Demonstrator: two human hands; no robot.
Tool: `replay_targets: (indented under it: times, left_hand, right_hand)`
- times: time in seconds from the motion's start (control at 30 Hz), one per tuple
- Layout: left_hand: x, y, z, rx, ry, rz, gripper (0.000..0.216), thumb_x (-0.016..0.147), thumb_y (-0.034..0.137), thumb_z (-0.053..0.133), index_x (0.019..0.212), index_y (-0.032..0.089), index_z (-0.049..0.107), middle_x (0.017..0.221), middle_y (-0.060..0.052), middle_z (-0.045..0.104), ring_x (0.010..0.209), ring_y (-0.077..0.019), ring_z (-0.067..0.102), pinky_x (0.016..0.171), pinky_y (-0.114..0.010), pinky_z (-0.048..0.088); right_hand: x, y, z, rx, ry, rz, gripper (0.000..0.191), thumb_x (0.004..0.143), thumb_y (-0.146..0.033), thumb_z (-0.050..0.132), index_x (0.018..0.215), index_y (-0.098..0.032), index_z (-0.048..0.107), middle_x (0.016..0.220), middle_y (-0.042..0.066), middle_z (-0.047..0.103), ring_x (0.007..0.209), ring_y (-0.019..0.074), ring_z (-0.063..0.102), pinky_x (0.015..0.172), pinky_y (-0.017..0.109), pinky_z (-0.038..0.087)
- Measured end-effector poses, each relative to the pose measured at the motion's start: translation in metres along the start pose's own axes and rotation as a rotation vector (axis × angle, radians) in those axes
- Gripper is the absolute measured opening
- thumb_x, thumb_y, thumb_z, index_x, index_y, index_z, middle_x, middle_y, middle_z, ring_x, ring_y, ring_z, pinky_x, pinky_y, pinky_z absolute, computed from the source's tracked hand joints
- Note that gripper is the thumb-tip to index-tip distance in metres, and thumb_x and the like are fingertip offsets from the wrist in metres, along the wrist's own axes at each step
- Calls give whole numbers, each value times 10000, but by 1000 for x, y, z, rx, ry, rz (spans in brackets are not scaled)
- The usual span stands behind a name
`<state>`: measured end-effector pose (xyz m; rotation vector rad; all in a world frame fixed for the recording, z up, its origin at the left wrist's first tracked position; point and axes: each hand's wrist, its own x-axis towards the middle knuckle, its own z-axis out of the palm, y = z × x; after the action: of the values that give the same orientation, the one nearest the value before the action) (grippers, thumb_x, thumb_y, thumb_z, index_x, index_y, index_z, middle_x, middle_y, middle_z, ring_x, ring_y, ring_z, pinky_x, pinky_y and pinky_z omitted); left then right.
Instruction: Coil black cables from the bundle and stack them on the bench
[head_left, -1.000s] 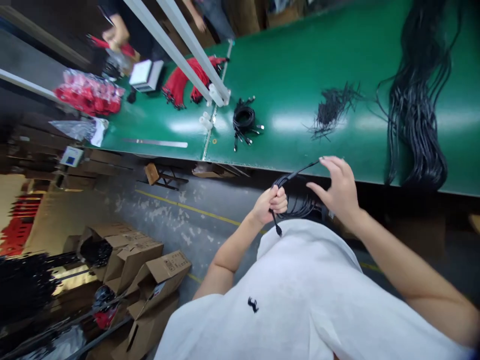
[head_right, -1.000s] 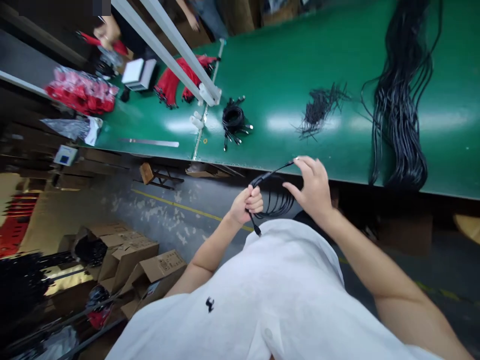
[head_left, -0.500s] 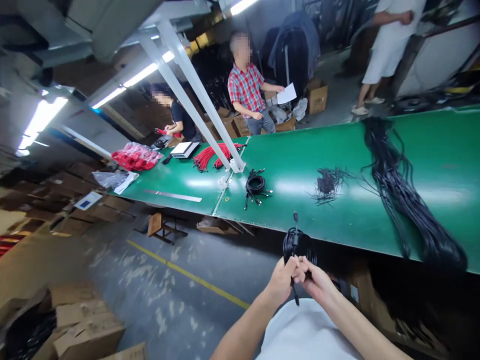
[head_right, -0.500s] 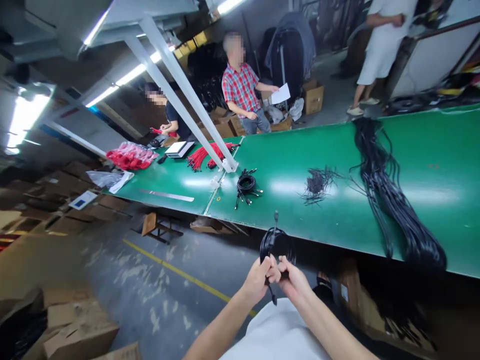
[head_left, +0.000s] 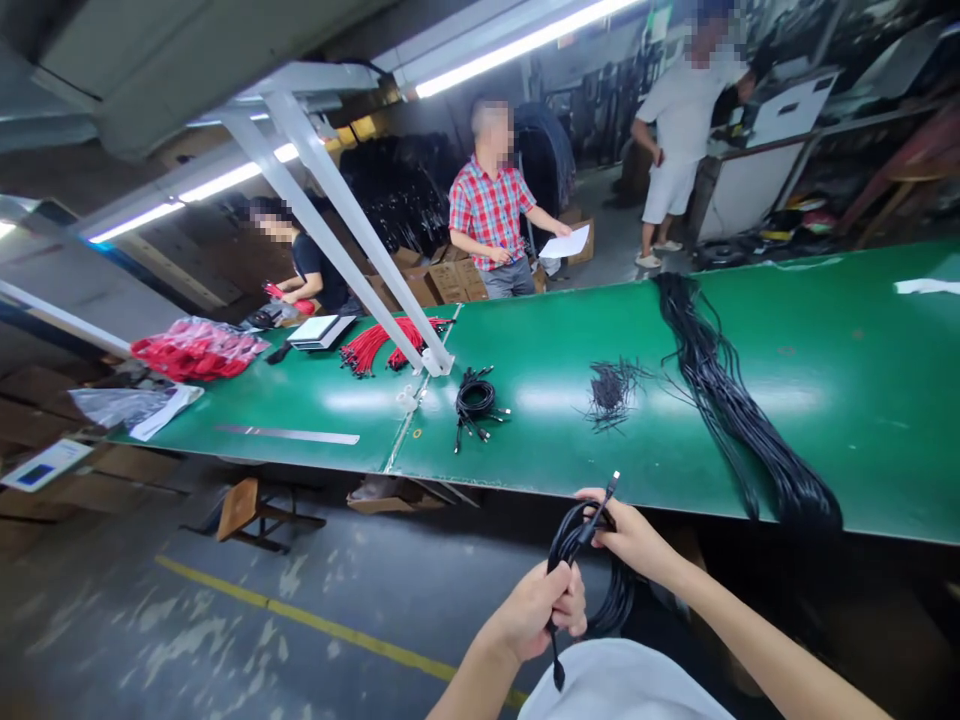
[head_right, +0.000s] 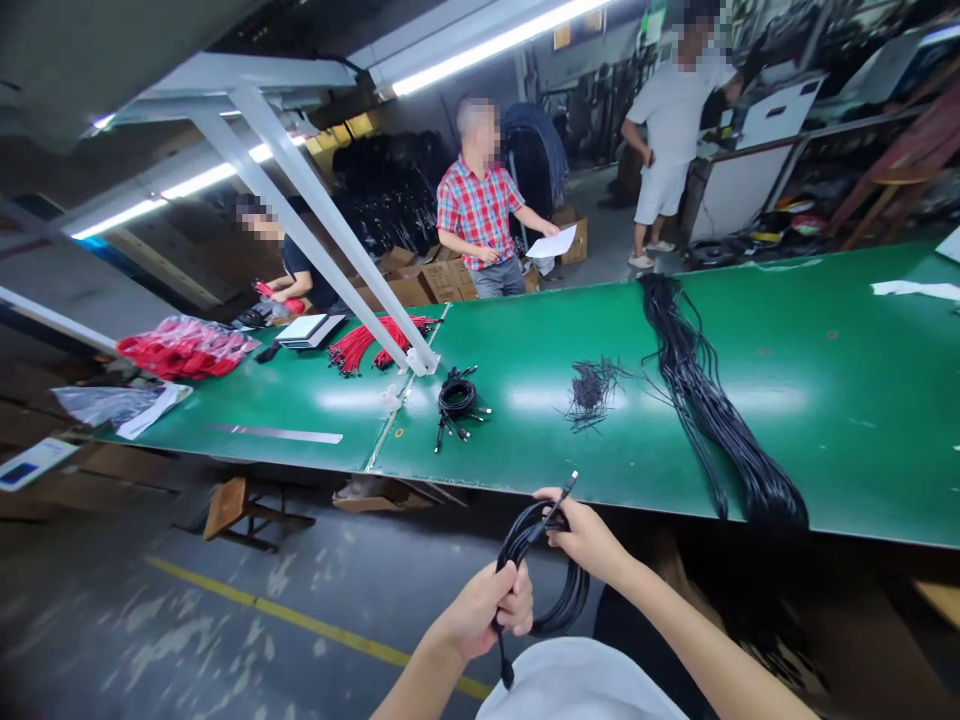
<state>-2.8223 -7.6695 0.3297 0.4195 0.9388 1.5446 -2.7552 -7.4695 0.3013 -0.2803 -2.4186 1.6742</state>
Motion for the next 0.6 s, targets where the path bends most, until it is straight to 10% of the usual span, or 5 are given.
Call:
replay_targets:
  times: [0.1,0.4,0.6]
  left_hand:
    - [10,-5,2,20,-7,-55,526,787,639,719,741,188,453,523,112,272,444,-39,238,511,-231,311]
    - [32,13,3,-42,169,-167,562,753,661,738,860,155,519,587,94,330,512,-45,277,577,-228,331]
    - [47,34,5,110,190,-93,528,805,645,698,805,184,441,589,113,246,488,-28,157,478,-192,188]
  right_hand:
    - [10,-11,-7,-307,-130,-307,413,911,-122,423,1274,-212,599,1154,91,642,1034,178,616,901,309,479]
    - [48,-31,-27,-730,-451,-824,245,1019,-217,410,987,-158,646,807,48,592,684,148,453,687,291,387]
    - [63,-5,-23,259,-64,-82,39,755,-203,645,789,-183,638,765,17,610,755,143,530,749,269,428]
